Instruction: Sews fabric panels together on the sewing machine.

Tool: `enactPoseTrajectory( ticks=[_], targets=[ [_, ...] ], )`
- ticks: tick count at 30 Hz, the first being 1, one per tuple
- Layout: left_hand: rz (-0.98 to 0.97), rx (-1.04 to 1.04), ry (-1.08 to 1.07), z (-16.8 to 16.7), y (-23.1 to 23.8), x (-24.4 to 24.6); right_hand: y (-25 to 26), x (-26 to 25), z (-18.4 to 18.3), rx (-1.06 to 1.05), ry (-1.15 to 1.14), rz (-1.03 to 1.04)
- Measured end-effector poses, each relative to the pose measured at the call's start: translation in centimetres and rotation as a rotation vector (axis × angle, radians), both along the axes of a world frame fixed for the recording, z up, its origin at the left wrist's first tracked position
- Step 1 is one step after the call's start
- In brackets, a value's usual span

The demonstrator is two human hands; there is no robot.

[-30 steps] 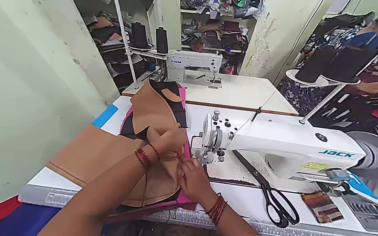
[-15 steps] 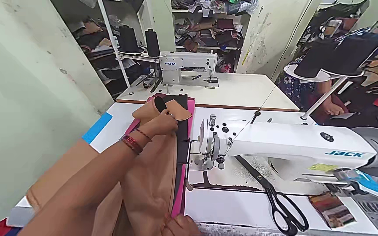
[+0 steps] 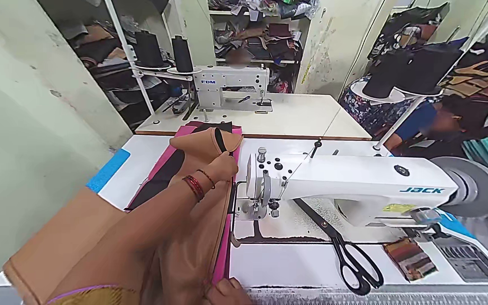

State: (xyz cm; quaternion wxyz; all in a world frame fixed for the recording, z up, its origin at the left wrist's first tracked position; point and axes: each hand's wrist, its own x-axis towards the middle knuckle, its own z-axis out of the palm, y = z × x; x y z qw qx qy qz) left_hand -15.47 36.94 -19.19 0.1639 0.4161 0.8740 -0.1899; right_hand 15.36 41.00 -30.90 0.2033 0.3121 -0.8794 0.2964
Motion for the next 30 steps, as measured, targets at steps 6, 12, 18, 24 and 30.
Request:
enactPoseTrajectory(
  ticks=[6,12,18,24,30],
  targets=[
    [0.034,-0.143,-0.136,4.1,-0.3,6.3,0.4,-1.8,2.0,-0.164,-0.076,0.072],
    [-0.310,0.031,-0.240,-0.5,-6.0,10.3,0.0,-4.7,0.6,0.055,-0.031,-0.153],
    [-0.381,0.184,-0.243,-2.6,-8.5,13.1,-1.2,-3.0,-1.4,0.184,0.265,-0.163],
    [-0.281,0.167,-0.069,1.1,-9.8,9.8,-1.1,-4.6,-1.0,0.182,0.332,-0.119],
    [0.070,-0.123,0.367,9.2,-11.9,-0.4,-1.1,-4.1,-0.8,0.203,0.304,-0.142]
  ],
)
